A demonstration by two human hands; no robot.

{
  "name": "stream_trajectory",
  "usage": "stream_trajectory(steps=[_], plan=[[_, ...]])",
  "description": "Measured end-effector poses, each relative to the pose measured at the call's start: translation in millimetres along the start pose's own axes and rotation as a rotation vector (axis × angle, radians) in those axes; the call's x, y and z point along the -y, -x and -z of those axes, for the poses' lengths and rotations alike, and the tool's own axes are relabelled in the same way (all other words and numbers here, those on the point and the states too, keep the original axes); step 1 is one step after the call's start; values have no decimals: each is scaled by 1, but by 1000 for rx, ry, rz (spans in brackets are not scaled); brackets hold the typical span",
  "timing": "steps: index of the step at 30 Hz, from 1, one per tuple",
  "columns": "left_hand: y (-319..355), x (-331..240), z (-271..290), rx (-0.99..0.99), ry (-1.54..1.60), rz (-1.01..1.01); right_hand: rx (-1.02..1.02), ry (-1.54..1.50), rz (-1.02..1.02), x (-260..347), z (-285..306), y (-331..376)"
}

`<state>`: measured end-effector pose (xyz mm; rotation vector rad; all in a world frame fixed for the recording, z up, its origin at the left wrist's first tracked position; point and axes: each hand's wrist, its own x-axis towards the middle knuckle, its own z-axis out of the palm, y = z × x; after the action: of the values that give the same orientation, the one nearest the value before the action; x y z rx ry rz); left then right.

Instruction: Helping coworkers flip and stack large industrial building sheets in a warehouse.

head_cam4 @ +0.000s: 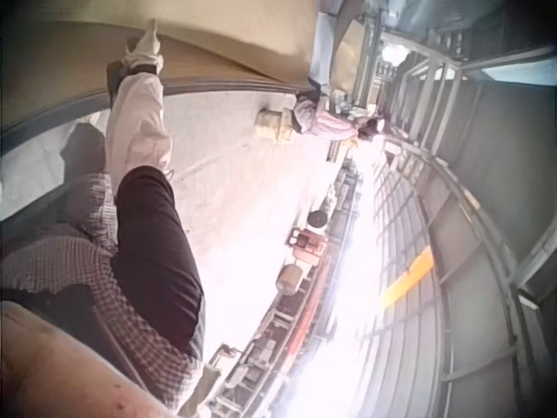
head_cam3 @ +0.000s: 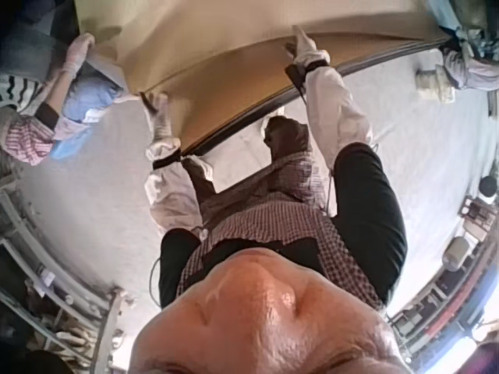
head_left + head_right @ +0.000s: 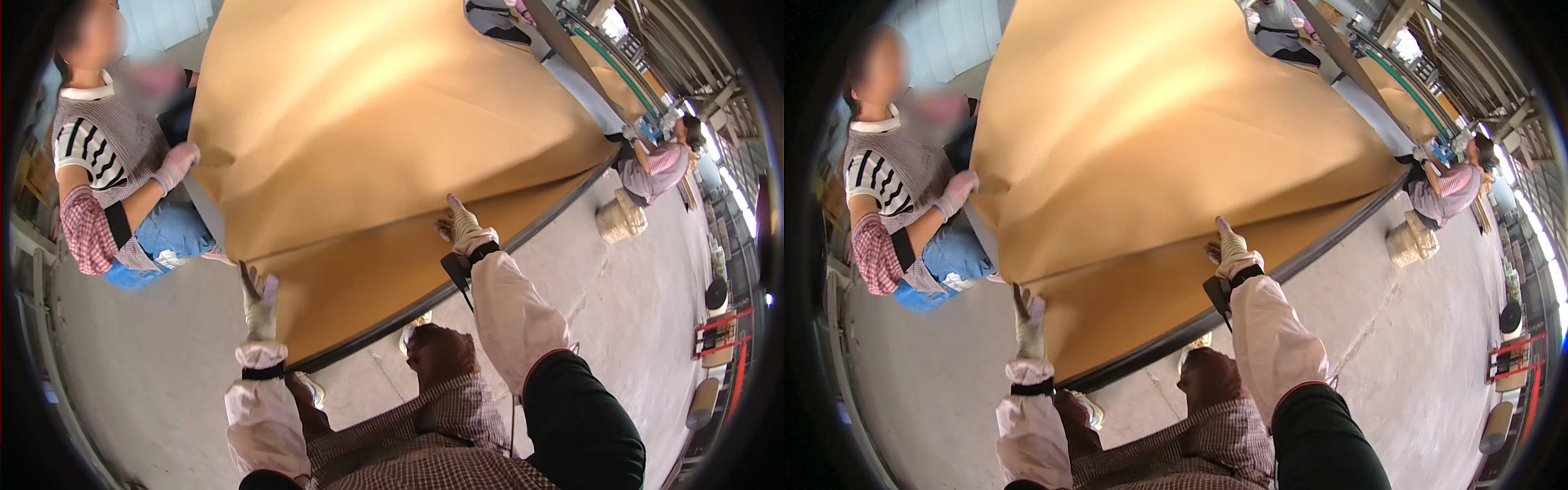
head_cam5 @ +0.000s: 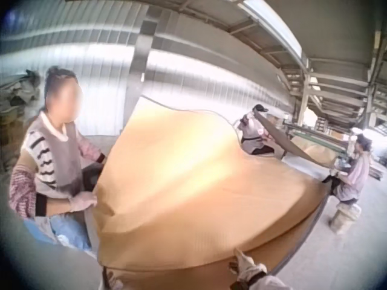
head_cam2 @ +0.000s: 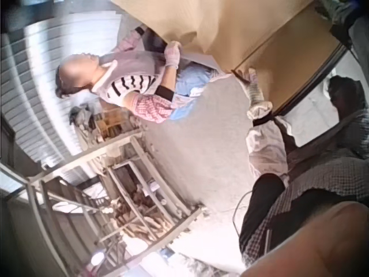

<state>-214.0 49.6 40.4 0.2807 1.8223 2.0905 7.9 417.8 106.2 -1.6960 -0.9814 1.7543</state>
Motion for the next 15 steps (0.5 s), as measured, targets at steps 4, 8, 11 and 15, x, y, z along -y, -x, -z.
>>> stream_trajectory(steps=[4,8,11,15], plan=[[-6,-13,29,-48,195,160,-29,204,-30,-8,-25,-60],[-25,-30,26,-280,220,348,-311,801,173,-15,-16,-71],[-46,12,57,-605,-215,317,-666,857,303,-33,-15,-60],[-49,22,39,-436,-69,-66,-247,1197,286,-26,35,-122]])
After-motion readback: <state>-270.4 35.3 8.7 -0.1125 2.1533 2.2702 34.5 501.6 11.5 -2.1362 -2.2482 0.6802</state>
